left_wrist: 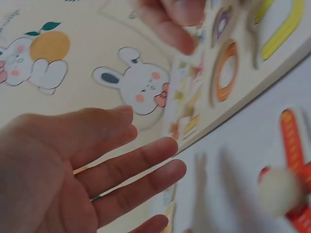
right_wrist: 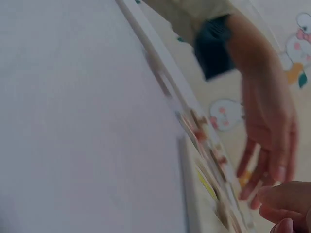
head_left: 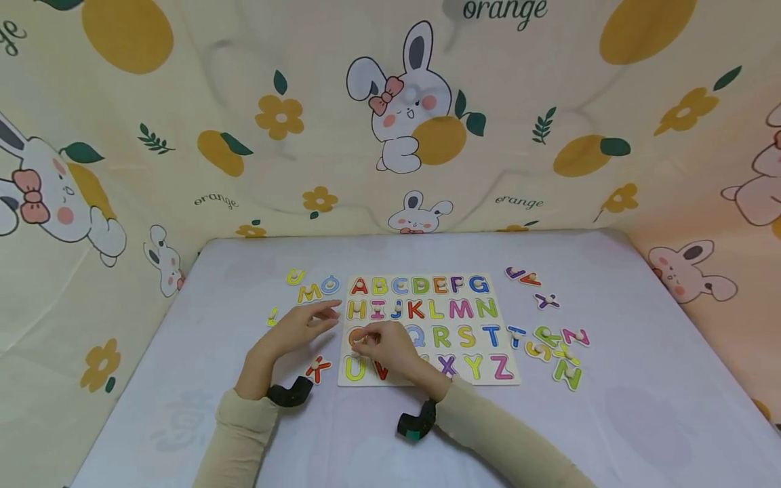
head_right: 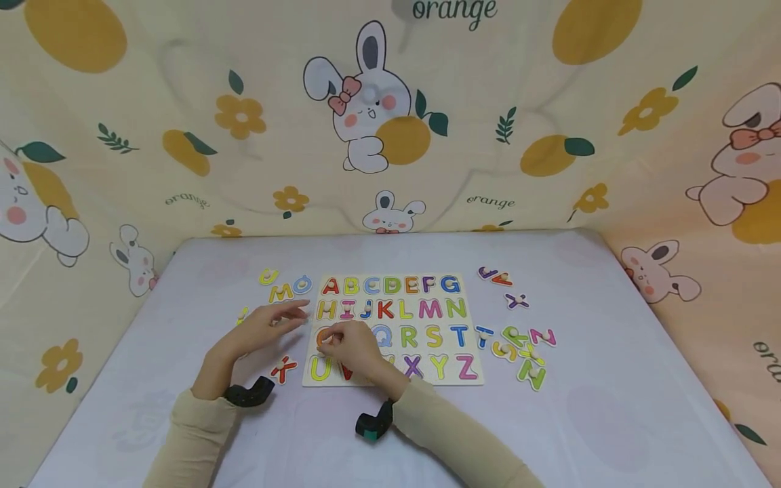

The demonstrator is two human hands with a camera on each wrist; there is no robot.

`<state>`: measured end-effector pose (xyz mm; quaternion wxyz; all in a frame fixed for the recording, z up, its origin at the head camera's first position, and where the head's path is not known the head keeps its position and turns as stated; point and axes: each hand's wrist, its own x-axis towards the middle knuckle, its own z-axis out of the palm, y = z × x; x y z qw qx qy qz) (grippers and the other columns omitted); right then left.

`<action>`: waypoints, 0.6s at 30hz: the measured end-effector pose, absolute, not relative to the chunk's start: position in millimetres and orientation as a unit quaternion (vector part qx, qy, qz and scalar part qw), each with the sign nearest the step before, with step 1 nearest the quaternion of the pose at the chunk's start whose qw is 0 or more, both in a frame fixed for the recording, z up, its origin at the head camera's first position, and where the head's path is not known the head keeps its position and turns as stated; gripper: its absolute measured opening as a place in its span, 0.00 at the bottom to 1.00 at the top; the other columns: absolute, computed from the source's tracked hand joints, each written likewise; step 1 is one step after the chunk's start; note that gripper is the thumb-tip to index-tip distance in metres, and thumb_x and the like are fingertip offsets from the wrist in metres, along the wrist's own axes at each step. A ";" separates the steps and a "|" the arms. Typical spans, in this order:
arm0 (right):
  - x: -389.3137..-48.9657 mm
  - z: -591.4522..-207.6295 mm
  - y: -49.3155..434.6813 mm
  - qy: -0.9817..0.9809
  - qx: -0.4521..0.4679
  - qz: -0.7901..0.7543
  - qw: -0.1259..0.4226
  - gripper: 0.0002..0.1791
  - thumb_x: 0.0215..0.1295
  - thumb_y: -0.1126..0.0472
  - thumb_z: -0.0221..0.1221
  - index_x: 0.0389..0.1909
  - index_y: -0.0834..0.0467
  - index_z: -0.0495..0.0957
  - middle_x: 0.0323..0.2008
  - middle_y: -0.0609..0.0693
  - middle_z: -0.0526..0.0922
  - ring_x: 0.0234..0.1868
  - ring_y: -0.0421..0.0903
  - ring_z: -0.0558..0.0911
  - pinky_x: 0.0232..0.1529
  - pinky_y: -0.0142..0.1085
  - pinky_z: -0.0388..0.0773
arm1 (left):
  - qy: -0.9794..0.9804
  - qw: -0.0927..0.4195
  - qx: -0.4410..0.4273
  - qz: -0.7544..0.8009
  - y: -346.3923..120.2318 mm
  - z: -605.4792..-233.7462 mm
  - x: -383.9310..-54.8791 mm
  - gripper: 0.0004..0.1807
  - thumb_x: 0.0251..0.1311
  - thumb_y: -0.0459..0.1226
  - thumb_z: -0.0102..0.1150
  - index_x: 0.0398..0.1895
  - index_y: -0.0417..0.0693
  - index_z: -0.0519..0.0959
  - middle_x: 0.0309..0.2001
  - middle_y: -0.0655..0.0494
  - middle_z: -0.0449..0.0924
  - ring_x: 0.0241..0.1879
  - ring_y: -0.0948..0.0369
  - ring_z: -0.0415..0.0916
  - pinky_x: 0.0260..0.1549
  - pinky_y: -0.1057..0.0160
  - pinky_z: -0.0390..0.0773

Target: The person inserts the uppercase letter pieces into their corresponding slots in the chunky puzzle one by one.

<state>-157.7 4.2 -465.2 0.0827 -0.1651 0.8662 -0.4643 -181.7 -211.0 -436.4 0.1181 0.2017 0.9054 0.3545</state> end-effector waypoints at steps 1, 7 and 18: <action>-156.0 -465.8 0.5 0.863 -0.175 -0.466 0.085 0.07 0.57 0.60 0.66 0.34 0.59 0.86 0.18 0.44 0.72 0.21 0.34 0.66 0.22 0.22 0.57 | 0.905 0.114 0.200 0.358 -212.8 -435.4 -182.0 0.24 0.67 0.38 0.54 0.65 0.41 0.70 0.49 0.46 0.84 0.53 0.50 0.79 0.57 0.45 0.75; -147.6 -471.5 -19.9 0.856 -0.216 -0.462 0.080 0.06 0.56 0.61 0.66 0.33 0.59 0.87 0.21 0.47 0.77 0.21 0.31 0.66 0.23 0.21 0.59 | 0.903 0.095 0.198 0.368 -225.5 -429.4 -183.0 0.24 0.66 0.35 0.55 0.65 0.38 0.69 0.49 0.42 0.84 0.49 0.49 0.80 0.49 0.57 0.79; -142.7 -476.0 -49.7 0.863 -0.242 -0.433 0.095 0.07 0.53 0.59 0.69 0.32 0.56 0.87 0.17 0.46 0.78 0.19 0.29 0.63 0.21 0.21 0.55 | 0.908 0.071 0.161 0.380 -241.5 -427.0 -185.4 0.21 0.67 0.36 0.53 0.60 0.36 0.72 0.48 0.39 0.83 0.43 0.51 0.82 0.51 0.47 0.78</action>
